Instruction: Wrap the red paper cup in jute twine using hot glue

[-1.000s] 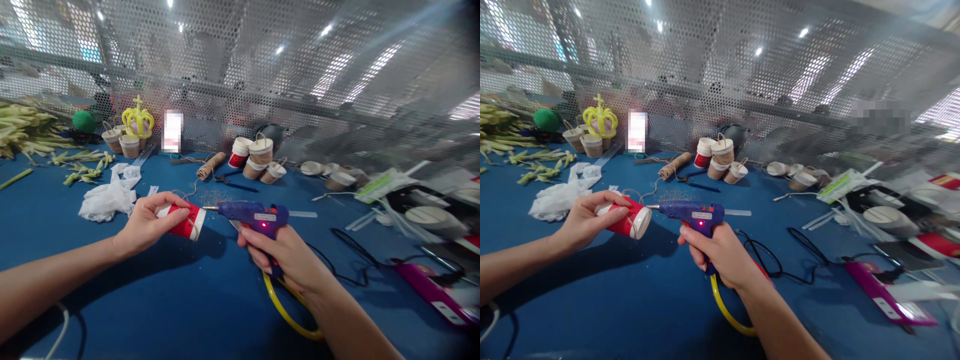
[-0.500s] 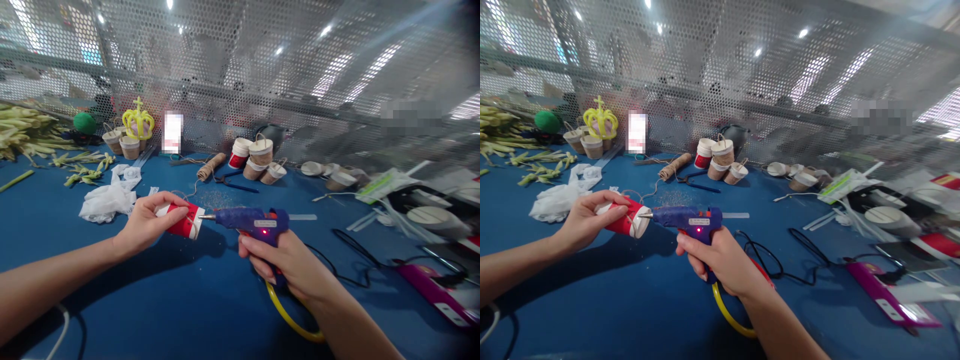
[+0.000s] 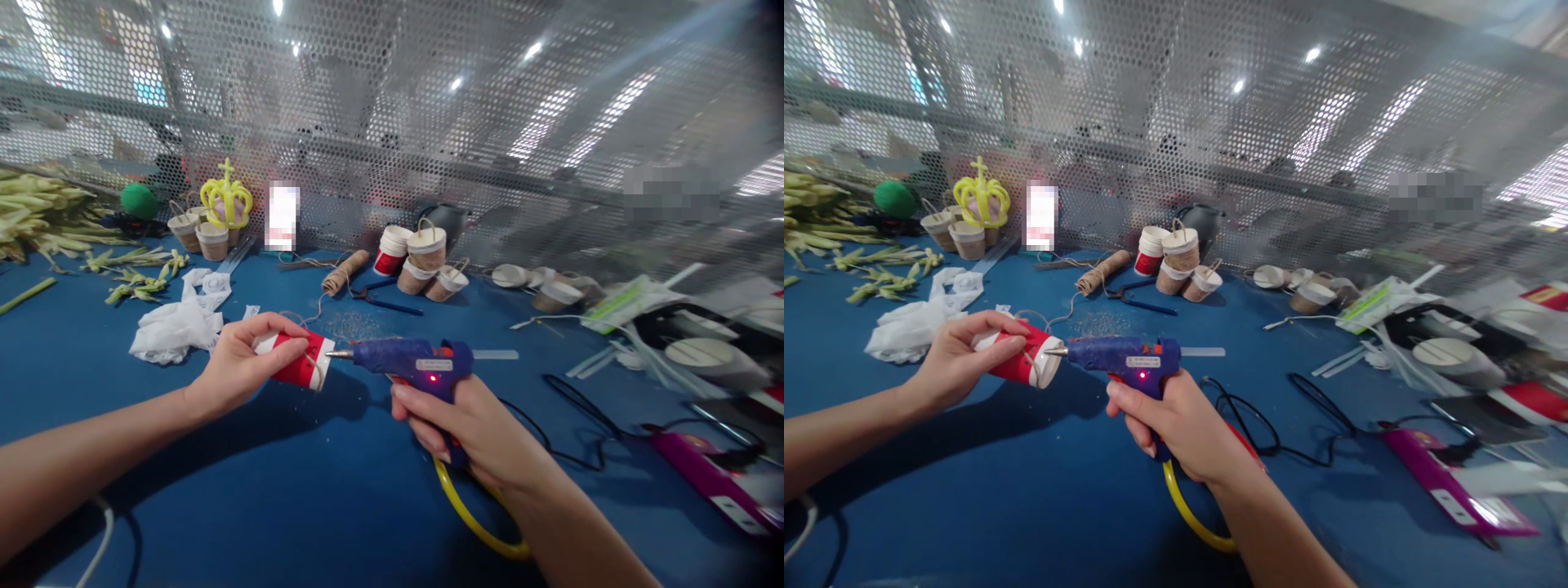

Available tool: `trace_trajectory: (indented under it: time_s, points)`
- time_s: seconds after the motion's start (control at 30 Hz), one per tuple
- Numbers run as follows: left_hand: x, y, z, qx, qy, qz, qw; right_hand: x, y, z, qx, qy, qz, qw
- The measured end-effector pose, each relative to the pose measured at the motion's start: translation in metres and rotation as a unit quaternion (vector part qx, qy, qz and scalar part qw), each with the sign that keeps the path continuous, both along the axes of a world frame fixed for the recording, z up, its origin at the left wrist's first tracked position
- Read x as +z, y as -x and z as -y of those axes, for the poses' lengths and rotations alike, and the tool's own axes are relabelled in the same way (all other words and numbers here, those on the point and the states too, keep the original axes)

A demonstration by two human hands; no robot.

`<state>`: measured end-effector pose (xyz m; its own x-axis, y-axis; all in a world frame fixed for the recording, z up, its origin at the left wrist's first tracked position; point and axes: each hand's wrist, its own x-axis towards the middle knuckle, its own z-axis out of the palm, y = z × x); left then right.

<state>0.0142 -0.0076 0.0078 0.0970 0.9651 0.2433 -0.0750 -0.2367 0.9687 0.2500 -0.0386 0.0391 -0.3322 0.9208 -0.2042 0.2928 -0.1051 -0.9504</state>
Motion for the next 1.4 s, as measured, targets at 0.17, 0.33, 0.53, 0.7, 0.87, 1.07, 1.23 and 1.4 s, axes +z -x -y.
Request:
trace_trajectory:
  time_s: [0.17, 0.33, 0.53, 0.7, 0.87, 1.07, 1.23, 1.4]
  points:
    - [0.0003, 0.0002, 0.0004, 0.004, -0.005, -0.01, 1.0, -0.0012, 0.0003, -0.0032, -0.035, -0.004, -0.008, 0.999]
    - [0.0003, 0.0001, 0.0009, 0.006, -0.014, -0.02, 1.0, -0.0012, 0.0007, -0.001, -0.012, 0.015, -0.038, 0.999]
    - [0.0007, 0.0002, 0.0016, 0.005, -0.024, -0.017, 1.0, -0.0012, 0.0034, -0.0037, -0.03, 0.038, -0.058, 0.997]
    - [0.0007, 0.0, 0.0012, 0.003, -0.032, -0.014, 0.999, -0.0001, 0.0042, -0.005, -0.054, 0.048, -0.087, 0.994]
    - [0.0008, -0.001, 0.0017, 0.003, -0.049, -0.009, 0.999, -0.0022, 0.0057, -0.0026, -0.018, 0.077, -0.104, 0.991]
    - [-0.0006, -0.0007, 0.0035, -0.003, -0.048, -0.015, 0.999, -0.0043, 0.0078, -0.0067, -0.057, 0.077, -0.118, 0.988]
    - [0.0005, -0.0001, 0.0027, 0.012, -0.061, -0.026, 0.998, -0.0035, 0.0074, -0.0068, -0.054, 0.085, -0.128, 0.987]
    - [0.0003, 0.0007, 0.001, 0.02, -0.045, -0.009, 0.999, -0.0039, 0.0082, -0.0039, -0.039, 0.081, -0.119, 0.989]
